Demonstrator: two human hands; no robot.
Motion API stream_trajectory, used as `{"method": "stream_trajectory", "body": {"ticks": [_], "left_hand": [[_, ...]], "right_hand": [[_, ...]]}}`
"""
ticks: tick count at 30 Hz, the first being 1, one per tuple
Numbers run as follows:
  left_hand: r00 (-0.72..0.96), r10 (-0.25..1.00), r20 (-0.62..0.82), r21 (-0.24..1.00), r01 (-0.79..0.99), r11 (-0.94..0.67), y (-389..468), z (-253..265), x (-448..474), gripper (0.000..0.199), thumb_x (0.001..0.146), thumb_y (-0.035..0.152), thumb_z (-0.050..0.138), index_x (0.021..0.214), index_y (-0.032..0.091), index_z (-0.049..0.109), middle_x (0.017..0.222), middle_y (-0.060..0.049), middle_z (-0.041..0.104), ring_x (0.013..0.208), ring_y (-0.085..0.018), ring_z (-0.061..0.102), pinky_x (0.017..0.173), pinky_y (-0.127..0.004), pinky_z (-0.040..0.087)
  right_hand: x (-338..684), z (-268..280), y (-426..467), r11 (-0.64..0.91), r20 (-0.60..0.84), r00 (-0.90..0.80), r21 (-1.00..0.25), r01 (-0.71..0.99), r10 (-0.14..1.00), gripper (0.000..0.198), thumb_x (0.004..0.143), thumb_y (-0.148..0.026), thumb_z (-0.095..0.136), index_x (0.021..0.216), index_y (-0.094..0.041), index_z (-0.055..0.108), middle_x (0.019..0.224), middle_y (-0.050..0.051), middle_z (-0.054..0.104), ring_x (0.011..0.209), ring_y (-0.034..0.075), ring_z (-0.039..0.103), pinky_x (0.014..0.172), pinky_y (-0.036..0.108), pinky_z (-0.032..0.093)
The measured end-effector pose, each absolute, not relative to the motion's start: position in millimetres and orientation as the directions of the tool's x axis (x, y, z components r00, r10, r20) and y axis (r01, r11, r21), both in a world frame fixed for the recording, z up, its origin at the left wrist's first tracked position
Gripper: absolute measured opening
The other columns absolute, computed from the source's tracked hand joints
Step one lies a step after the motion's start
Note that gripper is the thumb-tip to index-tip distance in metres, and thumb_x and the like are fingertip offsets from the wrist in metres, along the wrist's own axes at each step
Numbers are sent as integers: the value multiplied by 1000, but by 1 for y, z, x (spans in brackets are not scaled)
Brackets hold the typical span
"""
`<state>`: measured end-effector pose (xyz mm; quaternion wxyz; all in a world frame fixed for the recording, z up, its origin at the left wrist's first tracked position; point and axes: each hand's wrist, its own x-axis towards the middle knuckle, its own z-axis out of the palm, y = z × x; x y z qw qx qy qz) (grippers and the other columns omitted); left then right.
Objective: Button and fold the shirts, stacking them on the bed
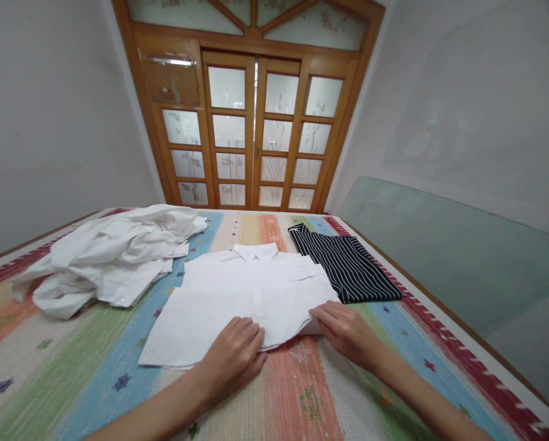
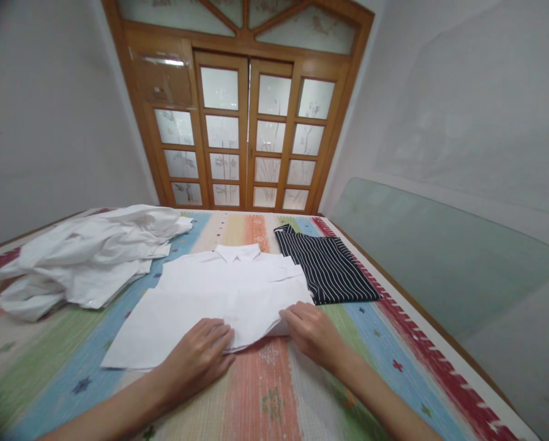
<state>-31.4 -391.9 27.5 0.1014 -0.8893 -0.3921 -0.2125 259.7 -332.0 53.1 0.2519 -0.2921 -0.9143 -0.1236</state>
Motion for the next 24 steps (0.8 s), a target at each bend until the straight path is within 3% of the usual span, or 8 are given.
{"method": "stream_trajectory", "body": {"ticks": [5,10,14,18,21,24], "left_hand": [[619,656,433,-26,735,-677,-390,21,-32,15,91,12,48,103,19,55,93,-6,65,88,-21,61,81,-38,51],[551,702,452,90,754,-650,-383,27,-41,23,89,6,44,103,20,57,88,-4,66,82,-19,61,75,-33,50],[505,777,375,193,778,-598,-370,40,-48,32,86,3,40,105,19,60,90,-5,69,82,-19,64,72,-30,50],[441,847,296,287,805,-519,-349,55,-50,28,90,6,40,100,19,62,90,-4,71,82,-18,68,72,-28,50],[415,872,257,230,851,-473,-330,67,-49,20,93,12,43,96,20,61,91,-5,72,83,-18,69,73,-28,50],[400,892,211,74,903,-423,-311,80,-46,17,96,16,44,97,18,60,94,-8,72,84,-21,69,71,-30,50]], "right_hand": [[260,58,-329,786,584,-658,55,616,475,23,94,-12,43,98,-17,65,82,7,70,75,17,65,69,28,50],[262,65,-324,775,590,-657,82,627,469,22,94,-13,44,102,-15,65,84,9,71,76,18,67,72,29,52],[272,67,-315,713,562,-587,-7,701,582,20,92,-16,49,100,-17,67,89,9,73,79,19,69,75,30,53],[282,69,-304,620,522,-467,-161,768,714,20,85,-21,54,96,-19,70,92,8,75,82,21,72,76,31,54],[284,75,-297,569,494,-399,-260,780,772,17,83,-24,54,86,-20,71,84,5,76,76,20,72,72,29,53],[281,82,-289,533,506,-329,-335,777,798,19,84,-29,54,82,-20,71,79,4,75,70,20,70,69,28,51]]}}
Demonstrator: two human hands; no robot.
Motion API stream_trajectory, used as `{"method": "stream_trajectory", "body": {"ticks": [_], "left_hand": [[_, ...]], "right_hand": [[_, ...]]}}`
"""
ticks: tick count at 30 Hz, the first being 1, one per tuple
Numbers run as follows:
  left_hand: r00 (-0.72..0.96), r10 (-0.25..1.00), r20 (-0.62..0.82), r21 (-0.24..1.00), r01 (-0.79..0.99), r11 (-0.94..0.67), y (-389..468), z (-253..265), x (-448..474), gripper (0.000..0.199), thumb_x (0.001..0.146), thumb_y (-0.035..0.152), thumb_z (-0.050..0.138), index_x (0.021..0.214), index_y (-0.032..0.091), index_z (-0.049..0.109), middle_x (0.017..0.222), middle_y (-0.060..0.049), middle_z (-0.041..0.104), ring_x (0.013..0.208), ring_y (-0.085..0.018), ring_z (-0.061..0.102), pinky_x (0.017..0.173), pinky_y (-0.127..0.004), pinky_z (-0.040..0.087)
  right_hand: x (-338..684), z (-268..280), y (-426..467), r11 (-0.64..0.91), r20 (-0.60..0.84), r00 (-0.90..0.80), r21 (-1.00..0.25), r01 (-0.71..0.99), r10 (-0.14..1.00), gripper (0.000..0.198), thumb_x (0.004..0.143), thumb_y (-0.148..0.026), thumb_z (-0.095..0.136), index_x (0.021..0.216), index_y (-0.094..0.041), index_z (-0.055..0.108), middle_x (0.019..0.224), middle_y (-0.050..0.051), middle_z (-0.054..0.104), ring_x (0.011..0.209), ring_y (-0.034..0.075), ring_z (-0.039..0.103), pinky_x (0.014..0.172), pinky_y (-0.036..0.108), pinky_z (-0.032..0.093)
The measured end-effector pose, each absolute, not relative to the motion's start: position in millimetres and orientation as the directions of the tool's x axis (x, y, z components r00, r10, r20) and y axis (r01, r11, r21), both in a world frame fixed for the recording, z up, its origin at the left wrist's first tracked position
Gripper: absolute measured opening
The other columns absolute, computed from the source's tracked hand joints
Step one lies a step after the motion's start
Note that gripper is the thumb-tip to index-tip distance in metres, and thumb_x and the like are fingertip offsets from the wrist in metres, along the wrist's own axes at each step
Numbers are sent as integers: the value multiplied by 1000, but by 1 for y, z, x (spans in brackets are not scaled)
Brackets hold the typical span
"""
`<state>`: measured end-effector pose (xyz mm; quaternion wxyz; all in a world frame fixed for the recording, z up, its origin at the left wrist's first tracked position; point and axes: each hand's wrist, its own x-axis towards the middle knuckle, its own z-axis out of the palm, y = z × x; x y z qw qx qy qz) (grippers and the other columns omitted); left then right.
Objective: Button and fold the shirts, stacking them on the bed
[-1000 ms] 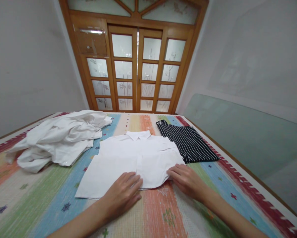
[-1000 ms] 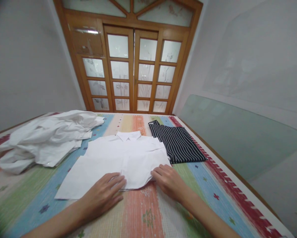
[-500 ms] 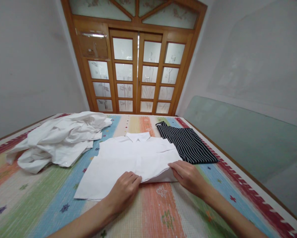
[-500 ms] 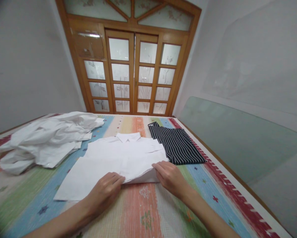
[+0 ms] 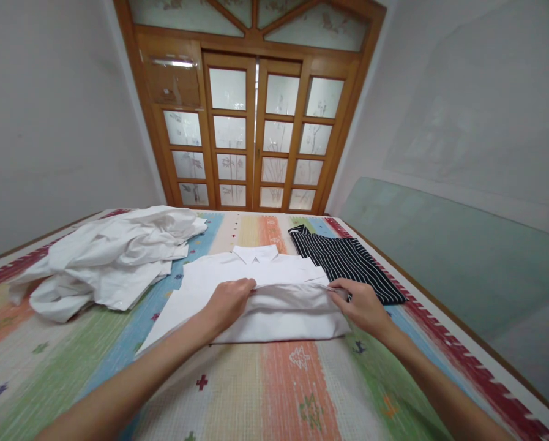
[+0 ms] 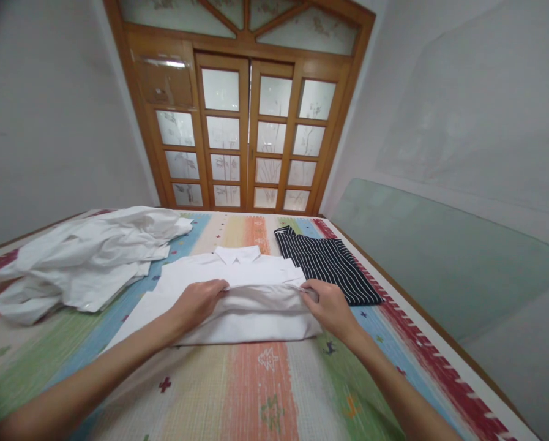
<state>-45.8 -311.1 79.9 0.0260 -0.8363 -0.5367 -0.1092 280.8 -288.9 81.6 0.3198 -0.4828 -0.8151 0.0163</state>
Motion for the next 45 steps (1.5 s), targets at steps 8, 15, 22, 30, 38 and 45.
{"method": "stream_trajectory", "body": {"ticks": [8,15,22,30,38,45], "left_hand": [[324,922,211,-162,942,-294,-265,93,-31,27,93,4,36,107,13,58,97,-14,68,94,-27,67,72,-35,51],[266,924,276,-115,963,-244,-220,86,-34,26,98,11,34,111,14,57,103,-15,65,97,-24,67,76,-34,50],[364,894,262,-141,931,-338,-184,75,-44,23,100,18,36,107,15,57,99,-13,67,96,-23,66,77,-32,49],[540,826,164,-170,840,-515,-163,58,-53,28,102,26,34,110,12,57,101,-15,68,96,-23,66,79,-33,49],[495,838,229,-160,868,-469,-169,67,-78,29,96,25,45,121,14,55,116,-15,65,109,-26,59,93,-39,44],[460,828,322,10,873,-488,-233,78,-137,57,89,46,53,137,16,42,131,-15,59,119,-29,54,101,-44,41]], "right_hand": [[262,88,-245,433,580,-106,-460,775,808,26,83,-38,54,85,-18,72,74,5,73,60,18,62,63,27,45],[244,85,-197,338,583,-24,-437,834,812,23,85,-32,50,91,-19,68,85,8,74,77,23,66,74,31,46],[234,75,-165,226,521,-26,-324,919,853,23,91,-24,47,102,-17,66,101,10,73,90,23,66,80,30,44],[232,67,-160,143,362,-148,41,989,920,29,101,-21,35,117,-17,58,112,13,67,89,22,67,71,29,43],[239,59,-157,152,262,-195,176,973,945,26,100,-21,37,117,-17,57,108,13,65,92,23,66,68,28,43],[239,63,-155,162,313,-240,256,953,919,25,96,-16,41,106,-11,64,109,19,64,102,28,58,70,29,43]]}}
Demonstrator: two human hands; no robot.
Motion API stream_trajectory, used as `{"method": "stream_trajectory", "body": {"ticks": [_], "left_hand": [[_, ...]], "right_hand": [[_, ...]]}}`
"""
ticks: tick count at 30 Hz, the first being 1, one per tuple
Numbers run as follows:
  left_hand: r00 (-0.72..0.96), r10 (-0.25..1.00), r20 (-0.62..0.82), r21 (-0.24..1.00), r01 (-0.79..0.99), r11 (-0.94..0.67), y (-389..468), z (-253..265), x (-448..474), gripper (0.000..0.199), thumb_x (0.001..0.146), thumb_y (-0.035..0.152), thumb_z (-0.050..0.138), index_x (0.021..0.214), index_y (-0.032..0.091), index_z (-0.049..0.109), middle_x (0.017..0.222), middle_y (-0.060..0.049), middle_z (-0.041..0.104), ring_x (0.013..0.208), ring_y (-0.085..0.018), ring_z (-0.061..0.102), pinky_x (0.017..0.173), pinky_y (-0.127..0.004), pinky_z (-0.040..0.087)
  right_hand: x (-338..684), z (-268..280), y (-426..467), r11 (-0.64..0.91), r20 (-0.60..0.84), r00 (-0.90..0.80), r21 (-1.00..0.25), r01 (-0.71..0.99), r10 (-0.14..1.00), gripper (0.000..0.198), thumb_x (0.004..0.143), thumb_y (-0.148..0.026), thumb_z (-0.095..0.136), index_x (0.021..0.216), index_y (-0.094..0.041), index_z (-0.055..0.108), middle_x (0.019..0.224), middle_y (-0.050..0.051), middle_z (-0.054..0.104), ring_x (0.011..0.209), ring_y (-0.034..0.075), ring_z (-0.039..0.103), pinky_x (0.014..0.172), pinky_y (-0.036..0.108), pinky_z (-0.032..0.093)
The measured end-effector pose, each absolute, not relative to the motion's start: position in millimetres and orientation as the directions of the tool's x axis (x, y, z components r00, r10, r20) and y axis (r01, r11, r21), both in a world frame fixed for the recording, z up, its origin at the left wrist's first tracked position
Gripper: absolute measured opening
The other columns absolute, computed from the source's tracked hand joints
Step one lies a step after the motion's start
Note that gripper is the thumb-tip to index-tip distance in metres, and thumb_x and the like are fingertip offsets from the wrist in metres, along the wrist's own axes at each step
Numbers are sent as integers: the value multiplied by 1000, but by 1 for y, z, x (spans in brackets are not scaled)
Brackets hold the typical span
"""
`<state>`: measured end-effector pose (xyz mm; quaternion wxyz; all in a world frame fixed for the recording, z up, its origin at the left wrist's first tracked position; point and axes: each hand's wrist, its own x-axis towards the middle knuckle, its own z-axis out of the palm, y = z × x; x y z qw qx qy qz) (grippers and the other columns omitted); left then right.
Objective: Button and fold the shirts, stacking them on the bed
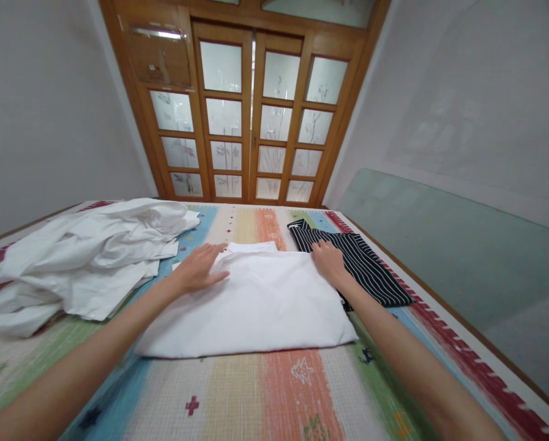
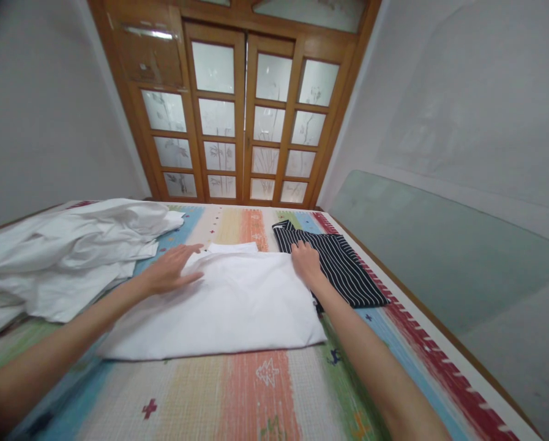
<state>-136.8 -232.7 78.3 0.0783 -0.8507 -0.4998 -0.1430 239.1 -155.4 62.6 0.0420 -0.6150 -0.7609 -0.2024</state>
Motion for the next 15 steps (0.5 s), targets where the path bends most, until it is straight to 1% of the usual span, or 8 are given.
{"method": "stream_trajectory", "body": {"ticks": [2,4,6,9,12,15], "left_hand": [[509,809,295,32,840,-541,-254,74,-157,62,86,49,56,138,18,42,134,-14,57,121,-29,54,104,-45,40],[527,803,278,34,830,-556,-272,67,-174,62,83,45,58,137,18,43,133,-14,58,121,-28,54,104,-44,41],[490,813,315,24,852,-523,-283,58,-186,52,85,35,54,133,17,47,129,-14,61,119,-28,56,103,-44,43],[386,822,420,25,900,-435,-287,48,-197,40,86,24,46,124,16,53,121,-15,65,114,-27,59,99,-43,47],[313,818,482,63,919,-389,-283,46,-200,32,87,26,43,114,17,58,113,-14,68,108,-27,62,95,-41,49],[308,843,441,112,913,-393,-277,51,-197,28,88,30,43,105,19,62,108,-11,70,104,-25,64,93,-38,50]], "right_hand": [[237,65,-156,170,329,-258,273,947,908,28,94,-11,40,104,-10,66,109,21,63,102,29,56,72,31,43],[232,67,-157,173,343,-263,270,947,902,30,92,-9,40,104,-9,67,108,22,64,101,29,55,73,33,42],[225,69,-159,183,353,-270,262,948,896,30,91,-10,41,103,-8,68,106,22,64,101,30,54,75,35,41],[211,71,-165,226,342,-308,260,939,888,28,91,-15,43,101,-8,69,106,21,65,104,31,53,80,38,39],[197,73,-174,257,306,-323,238,937,895,28,92,-20,46,103,-9,70,107,20,66,106,31,52,85,39,38],[185,71,-184,283,239,-325,194,939,915,30,94,-24,45,106,-11,69,109,18,66,107,29,53,87,38,39]]}}
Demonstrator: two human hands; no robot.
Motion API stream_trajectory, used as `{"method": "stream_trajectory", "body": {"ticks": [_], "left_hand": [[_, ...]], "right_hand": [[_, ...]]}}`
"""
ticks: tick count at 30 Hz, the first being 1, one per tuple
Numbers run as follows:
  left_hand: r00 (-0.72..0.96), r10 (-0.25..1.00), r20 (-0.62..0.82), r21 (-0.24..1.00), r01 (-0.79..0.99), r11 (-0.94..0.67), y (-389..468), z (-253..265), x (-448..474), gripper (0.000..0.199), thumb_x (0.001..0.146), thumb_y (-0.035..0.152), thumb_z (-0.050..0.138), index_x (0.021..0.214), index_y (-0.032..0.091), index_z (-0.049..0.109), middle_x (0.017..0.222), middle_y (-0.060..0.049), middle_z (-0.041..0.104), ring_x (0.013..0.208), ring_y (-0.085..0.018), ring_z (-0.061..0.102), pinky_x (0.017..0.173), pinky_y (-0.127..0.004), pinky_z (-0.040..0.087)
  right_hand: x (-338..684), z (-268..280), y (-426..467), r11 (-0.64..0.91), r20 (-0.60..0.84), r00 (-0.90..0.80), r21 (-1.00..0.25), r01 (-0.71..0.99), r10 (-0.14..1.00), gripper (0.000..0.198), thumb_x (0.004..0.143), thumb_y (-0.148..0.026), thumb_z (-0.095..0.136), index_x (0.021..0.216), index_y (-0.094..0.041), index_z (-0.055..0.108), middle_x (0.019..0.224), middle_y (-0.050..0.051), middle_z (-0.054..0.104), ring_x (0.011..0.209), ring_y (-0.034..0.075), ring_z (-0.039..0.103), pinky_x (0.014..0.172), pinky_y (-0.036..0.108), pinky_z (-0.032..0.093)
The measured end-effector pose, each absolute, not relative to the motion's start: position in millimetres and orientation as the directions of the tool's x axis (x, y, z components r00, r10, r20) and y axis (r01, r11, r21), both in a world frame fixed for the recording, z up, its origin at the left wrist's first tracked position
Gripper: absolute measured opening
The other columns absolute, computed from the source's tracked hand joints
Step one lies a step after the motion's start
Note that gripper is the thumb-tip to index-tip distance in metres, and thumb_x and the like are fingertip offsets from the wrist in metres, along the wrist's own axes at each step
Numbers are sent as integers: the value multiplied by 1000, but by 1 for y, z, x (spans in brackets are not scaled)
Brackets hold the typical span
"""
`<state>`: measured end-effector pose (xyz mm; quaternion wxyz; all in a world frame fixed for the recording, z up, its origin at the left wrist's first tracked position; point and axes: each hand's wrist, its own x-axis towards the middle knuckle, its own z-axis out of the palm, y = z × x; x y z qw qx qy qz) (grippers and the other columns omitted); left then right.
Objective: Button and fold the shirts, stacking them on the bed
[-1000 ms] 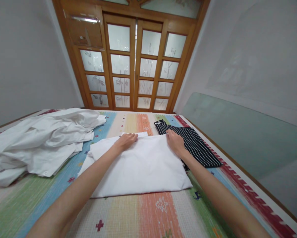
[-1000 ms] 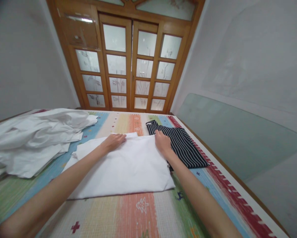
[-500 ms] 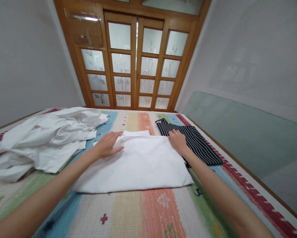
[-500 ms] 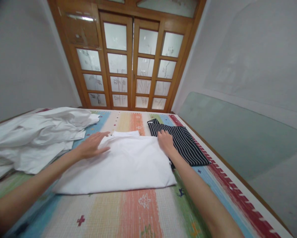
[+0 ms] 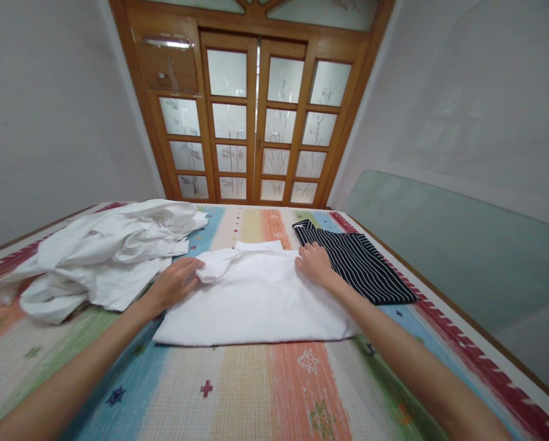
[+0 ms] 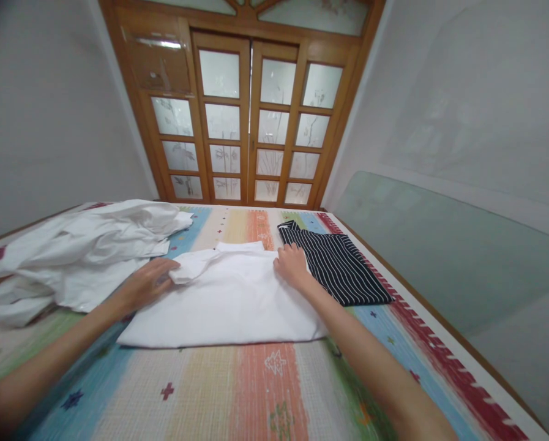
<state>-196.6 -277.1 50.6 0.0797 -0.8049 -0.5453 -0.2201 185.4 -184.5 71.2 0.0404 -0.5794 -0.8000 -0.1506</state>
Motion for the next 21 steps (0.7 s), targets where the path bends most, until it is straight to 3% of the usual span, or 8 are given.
{"method": "stream_trajectory", "body": {"ticks": [3,7,9,15,21], "left_hand": [[200,905,374,182,942,-283,-270,58,-187,28,89,31,41,98,20,65,103,-10,73,97,-24,67,87,-34,50],[-226,905,360,201,966,162,-257,69,-175,39,95,41,33,96,17,65,92,-14,74,87,-28,69,76,-34,49],[-349,871,345,175,936,306,-248,73,-174,47,97,44,29,97,15,66,91,-16,73,88,-31,69,74,-35,48],[-406,896,178,92,914,396,-230,62,-176,47,98,42,30,112,12,63,103,-20,72,100,-33,67,77,-37,49],[-406,896,182,73,914,399,-230,51,-174,50,99,42,27,123,11,58,104,-21,71,101,-34,67,79,-41,50]], "right_hand": [[176,65,-193,323,185,-347,150,935,919,32,96,-29,44,110,-11,67,114,17,66,110,29,54,90,37,39],[169,53,-198,367,149,-377,90,926,914,37,99,-33,39,115,-10,65,126,18,62,119,29,52,98,39,39],[169,47,-198,385,144,-391,70,920,909,41,100,-33,35,119,-10,63,136,18,57,127,29,48,104,40,35],[172,32,-197,361,116,-364,52,931,924,52,102,-38,30,140,-8,49,153,18,40,141,33,34,114,47,23],[188,36,-190,243,194,-256,91,966,947,50,100,-37,33,133,-7,54,150,20,44,139,38,34,113,53,20]]}}
